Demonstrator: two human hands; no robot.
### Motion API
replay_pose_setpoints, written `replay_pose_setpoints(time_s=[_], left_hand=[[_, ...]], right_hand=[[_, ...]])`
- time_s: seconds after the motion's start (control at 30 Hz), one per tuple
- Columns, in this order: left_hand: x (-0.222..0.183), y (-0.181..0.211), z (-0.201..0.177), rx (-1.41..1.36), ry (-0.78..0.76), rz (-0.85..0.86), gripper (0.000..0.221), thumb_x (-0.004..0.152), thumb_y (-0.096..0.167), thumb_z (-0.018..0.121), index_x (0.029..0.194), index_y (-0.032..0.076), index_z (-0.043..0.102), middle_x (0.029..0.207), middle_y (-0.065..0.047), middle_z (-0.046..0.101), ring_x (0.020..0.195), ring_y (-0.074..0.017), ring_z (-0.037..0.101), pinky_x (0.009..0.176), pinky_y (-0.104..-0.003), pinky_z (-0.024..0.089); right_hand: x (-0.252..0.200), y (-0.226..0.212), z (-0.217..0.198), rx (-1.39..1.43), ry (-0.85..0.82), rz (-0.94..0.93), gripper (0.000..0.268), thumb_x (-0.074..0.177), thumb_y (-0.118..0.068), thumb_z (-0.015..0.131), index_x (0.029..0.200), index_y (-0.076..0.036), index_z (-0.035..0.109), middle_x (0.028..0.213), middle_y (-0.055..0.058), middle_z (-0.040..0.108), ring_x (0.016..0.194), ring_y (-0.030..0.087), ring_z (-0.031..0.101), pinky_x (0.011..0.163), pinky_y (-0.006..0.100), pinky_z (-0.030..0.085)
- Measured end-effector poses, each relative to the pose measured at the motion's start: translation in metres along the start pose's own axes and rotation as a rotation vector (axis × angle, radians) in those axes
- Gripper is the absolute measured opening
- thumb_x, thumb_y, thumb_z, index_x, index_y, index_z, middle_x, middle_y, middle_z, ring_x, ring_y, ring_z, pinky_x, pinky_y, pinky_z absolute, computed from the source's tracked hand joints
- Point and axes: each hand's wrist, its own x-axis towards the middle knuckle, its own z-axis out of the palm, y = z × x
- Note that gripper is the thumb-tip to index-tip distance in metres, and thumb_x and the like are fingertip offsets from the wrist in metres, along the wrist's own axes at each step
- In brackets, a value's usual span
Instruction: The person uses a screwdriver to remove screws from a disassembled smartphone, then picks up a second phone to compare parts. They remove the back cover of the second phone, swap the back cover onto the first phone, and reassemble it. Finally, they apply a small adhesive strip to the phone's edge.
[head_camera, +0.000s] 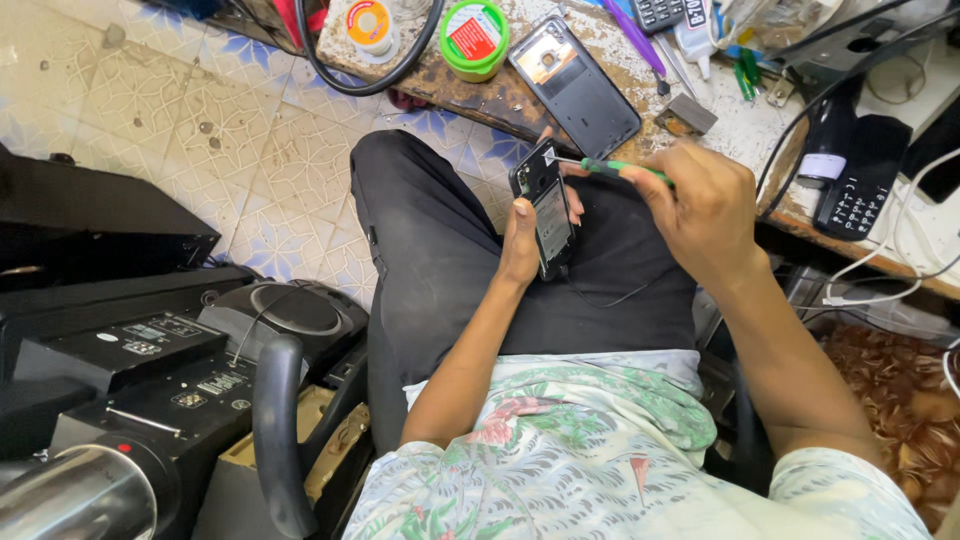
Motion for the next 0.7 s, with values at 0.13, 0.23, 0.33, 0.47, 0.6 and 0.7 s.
replay_pose_setpoints(time_s=[0.13, 0.23, 0.33, 0.47, 0.6, 0.7], left_hand=[[-0.003, -0.021, -0.008, 0.047, 0.007, -0.017, 0.095, 0.098, 0.080, 0.012, 0.105, 0.005, 0.069, 0.077, -0.008, 0.067, 0.072, -0.0128, 0.063, 0.071, -0.023, 0.053], [-0.005, -0.034, -0.010, 0.050, -0.001, -0.018, 0.095, 0.097, 0.082, 0.012, 0.101, 0.006, 0.070, 0.075, -0.007, 0.067, 0.072, -0.0125, 0.064, 0.072, -0.023, 0.053], [-0.009, -0.046, -0.011, -0.015, -0.006, -0.031, 0.098, 0.095, 0.087, 0.021, 0.125, 0.004, 0.065, 0.085, -0.006, 0.067, 0.080, -0.0090, 0.065, 0.075, -0.022, 0.053], [-0.009, -0.060, -0.018, -0.051, 0.015, -0.011, 0.100, 0.093, 0.088, 0.015, 0.104, 0.003, 0.067, 0.077, -0.011, 0.066, 0.071, -0.0167, 0.066, 0.071, -0.025, 0.055], [0.001, 0.001, 0.015, 0.023, -0.010, 0.013, 0.100, 0.093, 0.088, 0.017, 0.116, 0.001, 0.062, 0.080, -0.008, 0.062, 0.077, -0.0127, 0.064, 0.076, -0.024, 0.054], [-0.006, -0.051, -0.010, -0.064, -0.057, 0.019, 0.104, 0.092, 0.084, 0.007, 0.102, -0.001, 0.066, 0.075, -0.013, 0.062, 0.068, -0.0201, 0.065, 0.068, -0.025, 0.054]], right_hand=[[0.019, -0.021, -0.012, 0.127, -0.042, -0.025, 0.023, 0.104, -0.018, 0.074, 0.114, 0.000, 0.064, 0.092, 0.015, 0.058, 0.079, 0.039, 0.067, 0.066, 0.048, 0.054], [0.020, -0.021, -0.012, 0.149, -0.049, -0.012, 0.017, 0.106, -0.015, 0.071, 0.110, 0.000, 0.065, 0.086, 0.013, 0.058, 0.075, 0.040, 0.066, 0.065, 0.046, 0.054], [0.015, -0.018, -0.008, -0.079, 0.022, 0.024, 0.037, 0.111, -0.030, 0.069, 0.087, -0.002, 0.060, 0.070, 0.013, 0.052, 0.064, 0.038, 0.062, 0.060, 0.044, 0.051], [0.027, -0.029, -0.011, 0.061, -0.005, -0.069, 0.022, 0.108, -0.025, 0.062, 0.108, -0.003, 0.063, 0.086, 0.012, 0.053, 0.076, 0.039, 0.064, 0.070, 0.046, 0.053], [0.033, -0.030, -0.011, 0.106, 0.085, -0.091, 0.021, 0.107, -0.018, 0.065, 0.098, 0.000, 0.061, 0.081, 0.010, 0.050, 0.072, 0.037, 0.062, 0.068, 0.042, 0.052], [0.028, -0.027, -0.005, -0.093, 0.136, -0.101, 0.038, 0.104, -0.029, 0.069, 0.081, -0.003, 0.055, 0.071, 0.013, 0.050, 0.064, 0.036, 0.062, 0.061, 0.043, 0.051]])
